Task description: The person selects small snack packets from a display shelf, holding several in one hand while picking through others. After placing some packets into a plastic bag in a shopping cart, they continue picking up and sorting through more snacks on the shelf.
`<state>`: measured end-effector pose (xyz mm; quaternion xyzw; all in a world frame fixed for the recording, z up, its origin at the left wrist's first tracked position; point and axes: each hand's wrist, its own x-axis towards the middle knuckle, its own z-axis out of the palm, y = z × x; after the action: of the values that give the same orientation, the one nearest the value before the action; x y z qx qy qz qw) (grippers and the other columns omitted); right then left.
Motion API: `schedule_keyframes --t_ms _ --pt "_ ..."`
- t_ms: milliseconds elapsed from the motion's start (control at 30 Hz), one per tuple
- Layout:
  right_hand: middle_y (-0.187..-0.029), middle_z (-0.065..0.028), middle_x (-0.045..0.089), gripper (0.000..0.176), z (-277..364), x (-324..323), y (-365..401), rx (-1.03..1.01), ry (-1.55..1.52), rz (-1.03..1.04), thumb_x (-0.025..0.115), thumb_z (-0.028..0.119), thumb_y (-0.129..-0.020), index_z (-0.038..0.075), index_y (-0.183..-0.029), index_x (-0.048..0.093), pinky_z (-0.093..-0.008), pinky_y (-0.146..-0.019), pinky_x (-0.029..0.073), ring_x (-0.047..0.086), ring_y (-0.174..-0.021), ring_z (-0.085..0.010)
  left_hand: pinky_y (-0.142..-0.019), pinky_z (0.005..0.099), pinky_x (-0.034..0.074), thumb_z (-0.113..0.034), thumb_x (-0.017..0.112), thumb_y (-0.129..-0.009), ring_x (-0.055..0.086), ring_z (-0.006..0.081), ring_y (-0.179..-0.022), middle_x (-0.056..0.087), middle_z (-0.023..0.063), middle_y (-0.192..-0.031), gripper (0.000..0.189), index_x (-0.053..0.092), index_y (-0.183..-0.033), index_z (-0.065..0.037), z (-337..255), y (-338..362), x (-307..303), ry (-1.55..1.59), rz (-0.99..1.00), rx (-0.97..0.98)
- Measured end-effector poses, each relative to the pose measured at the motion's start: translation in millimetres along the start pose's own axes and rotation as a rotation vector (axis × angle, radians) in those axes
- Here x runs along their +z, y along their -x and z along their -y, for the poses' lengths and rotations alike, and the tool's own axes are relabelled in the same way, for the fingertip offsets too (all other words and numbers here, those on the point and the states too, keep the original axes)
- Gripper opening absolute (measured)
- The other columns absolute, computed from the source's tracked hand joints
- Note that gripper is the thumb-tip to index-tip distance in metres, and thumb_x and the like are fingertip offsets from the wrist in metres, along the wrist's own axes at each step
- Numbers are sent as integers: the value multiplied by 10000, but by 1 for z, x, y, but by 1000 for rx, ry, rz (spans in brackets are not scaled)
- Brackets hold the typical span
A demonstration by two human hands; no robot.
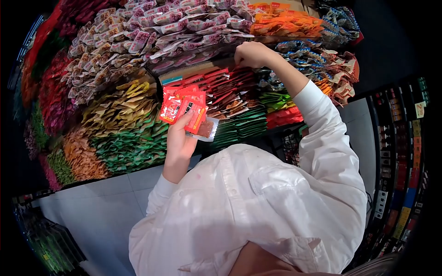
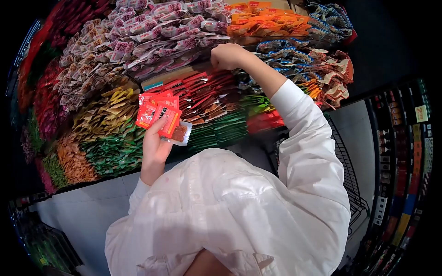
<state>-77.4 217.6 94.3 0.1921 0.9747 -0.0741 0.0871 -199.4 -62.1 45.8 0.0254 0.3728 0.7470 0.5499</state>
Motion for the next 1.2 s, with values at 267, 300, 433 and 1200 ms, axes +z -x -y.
schedule_keyframes --t_ms 267,300,433,1200 --pt "-863 -89 665 199 0 8 -16 75 37 32 643 221 -721 154 -902 691 -385 -706 503 630 -832 -278 -829 397 487 -47 547 -852 590 241 -967 585 123 -1070 317 480 -1157 8 1 -8 5 -9 80 -54" --pt "-868 -89 665 218 1 9 -13 92 -30 -50 643 226 -723 147 -922 684 -389 -715 502 629 -838 -284 -834 392 484 -47 548 -852 590 233 -966 585 114 -1073 317 481 -1158 4 1 -9 5 -7 72 -44" --pt "-860 -100 666 275 46 -15 11 22 -365 -185 621 230 -804 79 -1033 641 -331 -731 500 635 -814 -223 -833 376 483 -51 548 -856 589 213 -970 580 106 -1088 328 478 -1174 -13 -3 -12 3 0 112 -31" --pt "-1150 -46 522 490 72 13 30 -66 -1232 97 610 49 -822 66 -1278 432 -251 -748 501 532 -915 -103 -847 406 484 -113 520 -890 595 230 -977 582 98 -1105 300 482 -1175 -29 -13 -39 8 134 79 16"
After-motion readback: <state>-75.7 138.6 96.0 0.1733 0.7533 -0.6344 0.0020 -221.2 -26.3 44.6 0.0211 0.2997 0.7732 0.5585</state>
